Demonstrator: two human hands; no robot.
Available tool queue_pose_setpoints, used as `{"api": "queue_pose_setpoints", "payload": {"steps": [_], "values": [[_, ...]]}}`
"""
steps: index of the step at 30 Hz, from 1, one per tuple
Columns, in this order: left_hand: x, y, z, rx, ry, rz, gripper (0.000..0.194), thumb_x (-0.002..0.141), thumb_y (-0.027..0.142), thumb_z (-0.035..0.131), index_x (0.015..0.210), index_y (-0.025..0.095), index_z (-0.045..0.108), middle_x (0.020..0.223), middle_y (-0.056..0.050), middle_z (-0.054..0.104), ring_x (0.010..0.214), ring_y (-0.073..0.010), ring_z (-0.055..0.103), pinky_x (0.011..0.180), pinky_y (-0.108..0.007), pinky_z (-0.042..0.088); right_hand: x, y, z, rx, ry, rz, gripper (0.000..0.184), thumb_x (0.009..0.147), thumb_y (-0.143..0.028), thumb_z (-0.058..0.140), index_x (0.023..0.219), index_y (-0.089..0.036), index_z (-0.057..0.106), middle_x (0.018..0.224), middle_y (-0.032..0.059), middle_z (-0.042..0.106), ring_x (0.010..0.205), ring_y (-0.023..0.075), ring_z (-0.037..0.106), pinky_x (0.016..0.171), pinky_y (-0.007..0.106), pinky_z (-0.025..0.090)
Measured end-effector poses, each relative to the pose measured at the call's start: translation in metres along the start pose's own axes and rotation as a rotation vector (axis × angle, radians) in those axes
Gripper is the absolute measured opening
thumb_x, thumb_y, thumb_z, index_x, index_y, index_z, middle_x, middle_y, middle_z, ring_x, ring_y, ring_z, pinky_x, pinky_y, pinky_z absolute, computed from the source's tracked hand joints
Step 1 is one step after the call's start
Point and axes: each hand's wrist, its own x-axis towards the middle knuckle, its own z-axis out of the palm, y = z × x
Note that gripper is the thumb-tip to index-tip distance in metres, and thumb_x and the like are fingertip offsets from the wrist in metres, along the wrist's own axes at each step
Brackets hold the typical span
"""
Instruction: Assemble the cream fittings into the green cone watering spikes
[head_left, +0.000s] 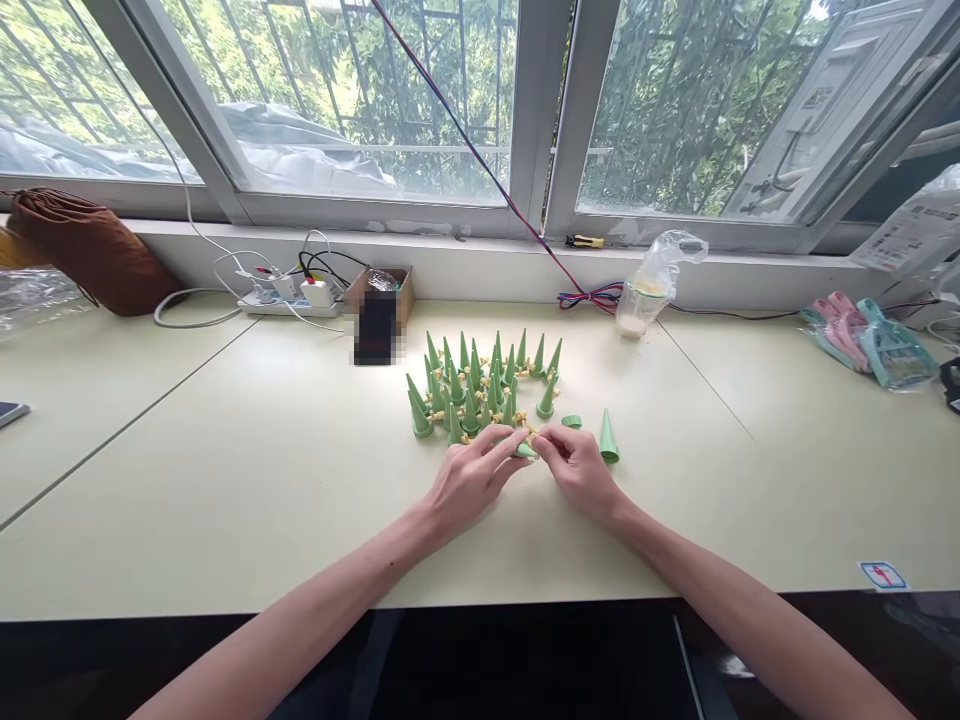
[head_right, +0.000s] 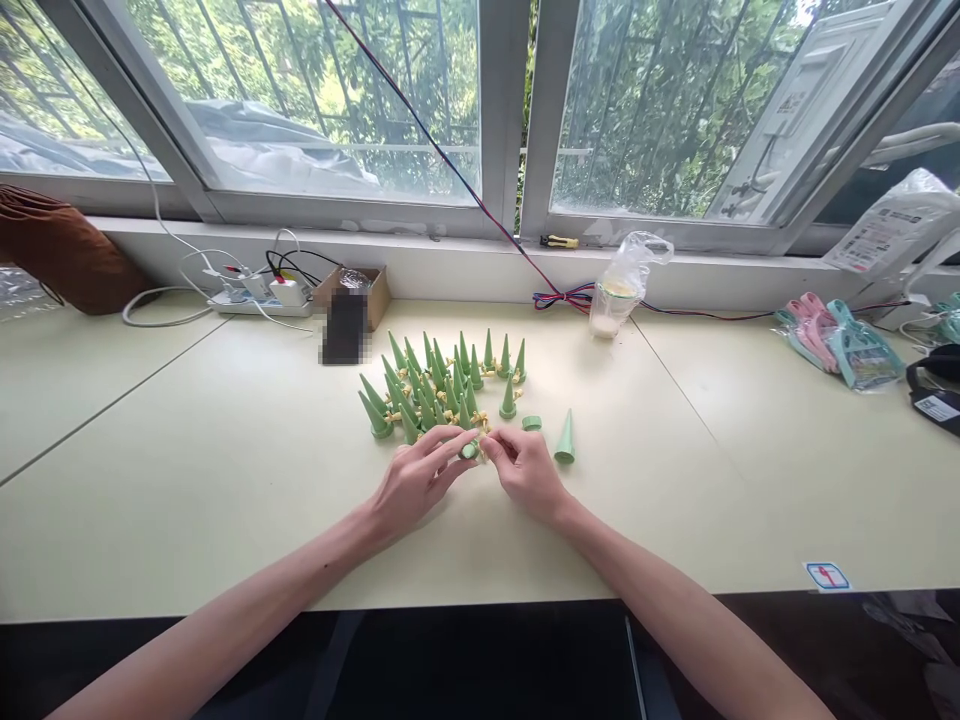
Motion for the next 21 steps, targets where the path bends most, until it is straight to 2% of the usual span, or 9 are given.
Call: {"api": "queue_pose_setpoints", "payload": {"steps": [4, 7, 9, 11, 13, 15, 18, 21], "values": [[-0.001, 0.004, 0.002, -0.136, 0.052, -0.166, 0.024, 0.098, 0.029, 0.057, 0.119, 0.018, 0.060, 0.107, -0.007, 0.069, 0.050, -0.0032, 0.051, 0.048, -0.017, 0.044, -0.001, 0.001, 0.000, -0.023, 0.088, -0.061, 0.032, 0.099, -0.038, 0.051, 0.073, -0.019, 0.055, 0.060, -0.0025, 0.046, 0.053, 0.0115, 0.036, 0.051, 0.026, 0.030], [0.000, 0.007, 0.000, -0.221, 0.073, -0.295, 0.019, 0.100, 0.030, 0.051, 0.098, 0.015, 0.063, 0.089, -0.004, 0.067, 0.049, -0.0048, 0.047, 0.048, -0.019, 0.041, 0.000, 0.002, -0.003, -0.056, 0.158, -0.117, 0.030, 0.100, -0.037, 0.050, 0.076, -0.020, 0.056, 0.060, -0.0024, 0.048, 0.051, 0.0116, 0.037, 0.050, 0.026, 0.030], [0.002, 0.008, -0.002, -0.278, 0.004, -0.385, 0.033, 0.102, 0.033, 0.045, 0.081, 0.014, 0.062, 0.070, -0.001, 0.060, 0.052, -0.0075, 0.047, 0.051, -0.020, 0.039, 0.001, 0.003, -0.004, -0.077, 0.183, -0.153, 0.030, 0.100, -0.037, 0.050, 0.076, -0.020, 0.057, 0.060, -0.0021, 0.050, 0.051, 0.0118, 0.038, 0.050, 0.025, 0.032], [0.005, 0.010, -0.003, -0.370, -0.125, -0.475, 0.043, 0.102, 0.040, 0.043, 0.072, 0.014, 0.061, 0.057, 0.002, 0.052, 0.051, -0.0089, 0.046, 0.051, -0.022, 0.036, 0.001, 0.003, -0.004, -0.096, 0.174, -0.190, 0.028, 0.100, -0.035, 0.050, 0.077, -0.020, 0.058, 0.062, -0.0013, 0.054, 0.053, 0.0121, 0.042, 0.052, 0.025, 0.034], [0.007, 0.012, -0.005, -0.488, -0.238, -0.567, 0.045, 0.099, 0.046, 0.046, 0.074, 0.014, 0.062, 0.054, 0.003, 0.048, 0.046, -0.0085, 0.043, 0.048, -0.022, 0.032, 0.000, 0.004, -0.004, -0.112, 0.151, -0.215, 0.027, 0.100, -0.034, 0.050, 0.078, -0.020, 0.058, 0.064, -0.0005, 0.057, 0.054, 0.0123, 0.044, 0.053, 0.025, 0.036], [0.008, 0.012, -0.006, -0.597, -0.298, -0.646, 0.043, 0.096, 0.051, 0.051, 0.080, 0.013, 0.063, 0.055, 0.003, 0.049, 0.044, -0.0079, 0.042, 0.045, -0.021, 0.031, 0.000, 0.005, -0.003, -0.124, 0.137, -0.229, 0.026, 0.100, -0.033, 0.051, 0.079, -0.020, 0.059, 0.065, -0.0001, 0.058, 0.054, 0.0125, 0.045, 0.054, 0.025, 0.037], [0.009, 0.012, -0.007, -0.719, -0.324, -0.709, 0.041, 0.092, 0.053, 0.057, 0.087, 0.012, 0.064, 0.060, 0.003, 0.052, 0.045, -0.0079, 0.044, 0.044, -0.021, 0.032, -0.001, 0.007, -0.003, -0.129, 0.128, -0.235, 0.024, 0.099, -0.031, 0.051, 0.078, -0.020, 0.058, 0.065, 0.0000, 0.058, 0.054, 0.0127, 0.044, 0.054, 0.025, 0.038], [0.009, 0.010, -0.008, -0.761, -0.339, -0.733, 0.039, 0.089, 0.052, 0.062, 0.088, 0.013, 0.064, 0.056, 0.004, 0.049, 0.045, -0.0083, 0.044, 0.045, -0.021, 0.035, -0.001, 0.008, -0.003, -0.126, 0.121, -0.231, 0.023, 0.098, -0.030, 0.052, 0.078, -0.021, 0.058, 0.064, 0.0001, 0.058, 0.054, 0.0129, 0.045, 0.053, 0.025, 0.038]]}}
